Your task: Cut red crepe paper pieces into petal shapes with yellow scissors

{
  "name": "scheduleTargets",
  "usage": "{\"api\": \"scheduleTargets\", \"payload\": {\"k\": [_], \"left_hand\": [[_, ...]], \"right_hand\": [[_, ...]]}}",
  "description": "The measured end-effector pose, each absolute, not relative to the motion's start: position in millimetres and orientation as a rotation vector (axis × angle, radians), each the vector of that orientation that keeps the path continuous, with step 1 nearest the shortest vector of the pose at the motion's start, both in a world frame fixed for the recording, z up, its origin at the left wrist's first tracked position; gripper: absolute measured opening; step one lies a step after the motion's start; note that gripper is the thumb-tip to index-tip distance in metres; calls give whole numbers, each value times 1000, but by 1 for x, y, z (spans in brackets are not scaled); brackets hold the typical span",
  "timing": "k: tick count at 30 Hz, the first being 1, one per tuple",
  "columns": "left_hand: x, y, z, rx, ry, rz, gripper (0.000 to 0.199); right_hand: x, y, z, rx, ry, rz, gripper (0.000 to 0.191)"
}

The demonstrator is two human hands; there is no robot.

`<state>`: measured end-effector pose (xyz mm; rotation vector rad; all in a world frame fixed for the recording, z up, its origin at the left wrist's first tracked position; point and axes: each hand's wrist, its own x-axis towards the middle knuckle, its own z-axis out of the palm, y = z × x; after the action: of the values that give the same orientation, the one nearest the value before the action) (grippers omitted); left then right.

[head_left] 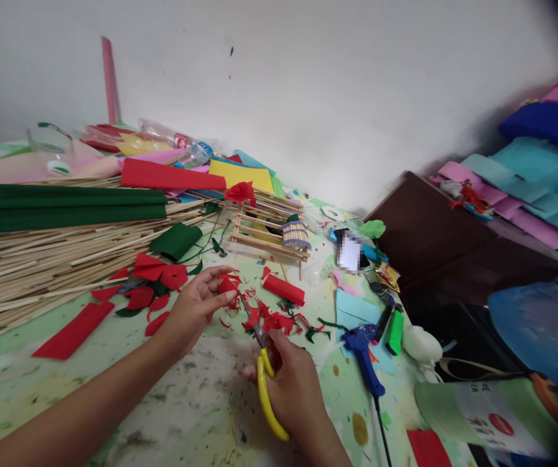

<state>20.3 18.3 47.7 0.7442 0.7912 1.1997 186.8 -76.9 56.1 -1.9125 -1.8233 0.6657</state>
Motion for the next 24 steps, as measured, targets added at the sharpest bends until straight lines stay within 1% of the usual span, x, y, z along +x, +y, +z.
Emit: {"api": "scheduleTargets", "payload": {"k": [7,13,24], "left_hand": [[20,19,46,801,777,1138,48],[19,20,46,812,778,1102,52],[18,21,46,808,784,1092,54]], "right_hand": [[187,-77,57,-1903,-1831,649,16],[187,-76,57,-1887,-1841,645,16],[187,-77,58,-1877,-1858,627,14]]}}
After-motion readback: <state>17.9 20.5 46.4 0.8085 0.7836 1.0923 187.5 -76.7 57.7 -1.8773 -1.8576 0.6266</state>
